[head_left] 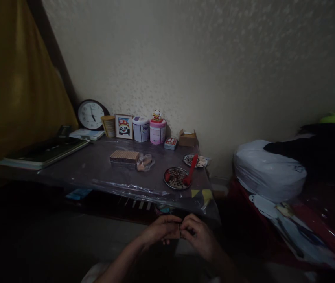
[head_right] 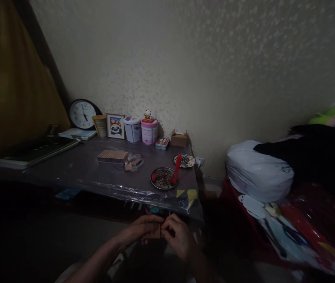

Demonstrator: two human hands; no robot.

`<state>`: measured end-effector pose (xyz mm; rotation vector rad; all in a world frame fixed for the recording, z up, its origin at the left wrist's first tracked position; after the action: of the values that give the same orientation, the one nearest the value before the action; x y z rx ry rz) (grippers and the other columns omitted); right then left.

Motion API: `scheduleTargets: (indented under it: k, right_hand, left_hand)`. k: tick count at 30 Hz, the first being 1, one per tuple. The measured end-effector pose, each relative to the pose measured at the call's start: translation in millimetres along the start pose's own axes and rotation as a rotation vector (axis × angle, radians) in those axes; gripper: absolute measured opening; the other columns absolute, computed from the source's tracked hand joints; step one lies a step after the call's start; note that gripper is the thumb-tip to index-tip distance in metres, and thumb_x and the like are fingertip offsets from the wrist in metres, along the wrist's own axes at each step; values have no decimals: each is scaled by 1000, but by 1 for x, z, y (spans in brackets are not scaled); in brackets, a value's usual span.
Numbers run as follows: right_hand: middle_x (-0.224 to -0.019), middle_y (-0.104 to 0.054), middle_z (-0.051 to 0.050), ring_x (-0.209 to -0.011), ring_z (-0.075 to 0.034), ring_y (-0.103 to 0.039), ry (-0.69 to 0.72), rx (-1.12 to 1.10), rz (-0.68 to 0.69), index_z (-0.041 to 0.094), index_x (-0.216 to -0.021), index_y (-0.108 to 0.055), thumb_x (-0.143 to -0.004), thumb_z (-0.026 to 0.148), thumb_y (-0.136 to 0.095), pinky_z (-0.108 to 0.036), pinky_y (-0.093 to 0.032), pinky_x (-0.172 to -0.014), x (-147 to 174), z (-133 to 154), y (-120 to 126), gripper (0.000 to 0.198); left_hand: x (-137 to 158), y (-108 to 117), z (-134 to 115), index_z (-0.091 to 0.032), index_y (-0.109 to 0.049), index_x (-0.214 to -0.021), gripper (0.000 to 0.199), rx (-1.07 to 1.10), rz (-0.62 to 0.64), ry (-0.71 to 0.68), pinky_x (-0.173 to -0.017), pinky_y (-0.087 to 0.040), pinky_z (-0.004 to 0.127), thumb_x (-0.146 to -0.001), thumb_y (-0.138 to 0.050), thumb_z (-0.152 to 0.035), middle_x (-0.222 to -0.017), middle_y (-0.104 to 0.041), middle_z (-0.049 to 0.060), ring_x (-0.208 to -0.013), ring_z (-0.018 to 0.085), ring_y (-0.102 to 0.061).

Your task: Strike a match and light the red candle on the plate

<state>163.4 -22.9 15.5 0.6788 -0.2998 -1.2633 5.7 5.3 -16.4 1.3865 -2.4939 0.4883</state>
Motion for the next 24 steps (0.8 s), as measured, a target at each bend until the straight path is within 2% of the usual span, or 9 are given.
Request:
scheduleTargets:
  k: [6, 12, 18, 24]
  right_hand:
    - [-85, -56, 0, -76, -12, -57, 16, 2, 10, 22, -73, -62, -76, 11, -55, -22, -43, -65, 0, 3, 1, 13]
    - [-87, -55, 0, -79, -12, -56, 96, 45, 40, 22, -73, -57, -77, 7, -50, -21, -43, -69, 2, 10, 2, 17]
    - [-94, -55, -1, -79, -11, -56, 127, 96, -25, 22, -74, -55, -74, 5, -49, -21, -42, -67, 2, 4, 0, 18]
    - [-67, -53, 4, -62, -11, -51, 28, 136, -126, 22, -69, -54, -73, 7, -49, -21, -39, -58, 2, -7, 5, 16]
  left_hand:
    - [1, -2, -1, -18, -64, -102, 39, -6, 20, -20, -42, -32, 22, -68, -61, -35, -58, -58, -3, -37, 8, -45]
    - [4, -4, -7, -17, -65, -101, 39, -15, 35, -49, -42, -33, 22, -67, -61, -37, -58, -58, -3, -38, 8, -44]
    - [4, -6, -11, -14, -64, -100, 47, 0, 10, -83, -42, -34, 22, -66, -63, -46, -57, -55, -3, -38, 7, -42]
    - [3, -5, -15, -13, -62, -101, 54, 33, -68, -130, -44, -36, 23, -64, -64, -52, -59, -56, -3, -41, 7, -39]
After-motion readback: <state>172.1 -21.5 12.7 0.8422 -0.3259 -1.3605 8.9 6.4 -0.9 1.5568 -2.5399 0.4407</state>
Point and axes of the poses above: each hand's wrist, its own x-axis away from the middle knuckle, its own y-axis out of the back of the hand, z = x × y, the point moved 3 cm from there along -x, towards the middle knuckle
